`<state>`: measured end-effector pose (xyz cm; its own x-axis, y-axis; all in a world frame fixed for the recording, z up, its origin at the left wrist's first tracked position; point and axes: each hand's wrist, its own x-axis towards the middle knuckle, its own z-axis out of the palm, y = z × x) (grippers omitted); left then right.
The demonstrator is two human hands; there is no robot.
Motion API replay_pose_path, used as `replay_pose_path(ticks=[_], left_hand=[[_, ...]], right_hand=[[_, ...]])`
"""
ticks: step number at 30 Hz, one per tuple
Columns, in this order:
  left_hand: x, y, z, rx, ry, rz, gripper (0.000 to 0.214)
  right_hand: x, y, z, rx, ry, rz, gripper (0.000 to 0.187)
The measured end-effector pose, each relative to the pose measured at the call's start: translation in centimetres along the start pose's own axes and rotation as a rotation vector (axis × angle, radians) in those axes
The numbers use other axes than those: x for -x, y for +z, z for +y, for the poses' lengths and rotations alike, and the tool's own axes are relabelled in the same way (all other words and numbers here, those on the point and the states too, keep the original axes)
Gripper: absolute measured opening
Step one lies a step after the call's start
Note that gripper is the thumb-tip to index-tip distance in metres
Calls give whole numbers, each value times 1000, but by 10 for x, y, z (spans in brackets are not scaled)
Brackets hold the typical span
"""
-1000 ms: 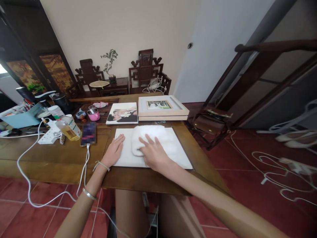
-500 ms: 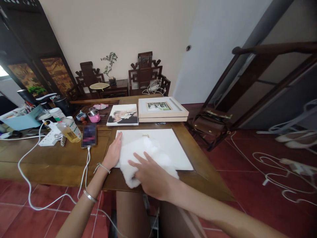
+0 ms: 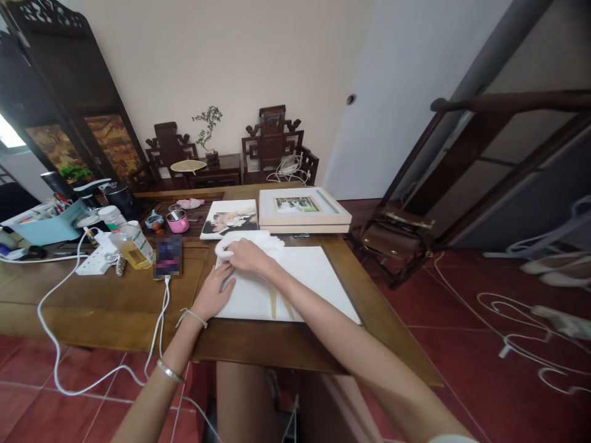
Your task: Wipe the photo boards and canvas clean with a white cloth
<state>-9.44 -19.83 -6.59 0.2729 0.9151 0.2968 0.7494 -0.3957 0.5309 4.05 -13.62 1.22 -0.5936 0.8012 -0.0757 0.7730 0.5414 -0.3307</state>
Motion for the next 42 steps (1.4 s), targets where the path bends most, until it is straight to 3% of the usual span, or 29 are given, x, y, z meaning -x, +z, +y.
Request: replay_pose_path(ticks=[4,7,14,19,22,26,29,32,39,42], left_hand=[[-1,-2,1,21,24,21,34],[-1,-1,1,30,3,13,38],[0,3,-2,24,-29,-6,43],[1,3,-1,17,-23,-4,44],[1,1,0,16,-30,-6,45],[0,0,2,7,-45,-10,48],[-1,1,2,5,-43,-16,48],[-1,1,1,-9,-39,-20,46],[-1,-1,2,0,-35,-10,44],[-1,-1,1,3,-35,-4,45]], right_hand=[[-17,6,-13,47,-14,19,27],[-7,4,0,65,-9,45,24],[53,-11,83,115,64,99,36],[100,1,125,175,73,138,41],[135,13,117,205,9,131,43],[190,21,83,114,-97,87,46],[213,23,70,77,-148,62,45],[202,24,78,73,-138,97,43],[108,7,121,143,-71,167,46],[86,-2,130,139,-57,150,43]])
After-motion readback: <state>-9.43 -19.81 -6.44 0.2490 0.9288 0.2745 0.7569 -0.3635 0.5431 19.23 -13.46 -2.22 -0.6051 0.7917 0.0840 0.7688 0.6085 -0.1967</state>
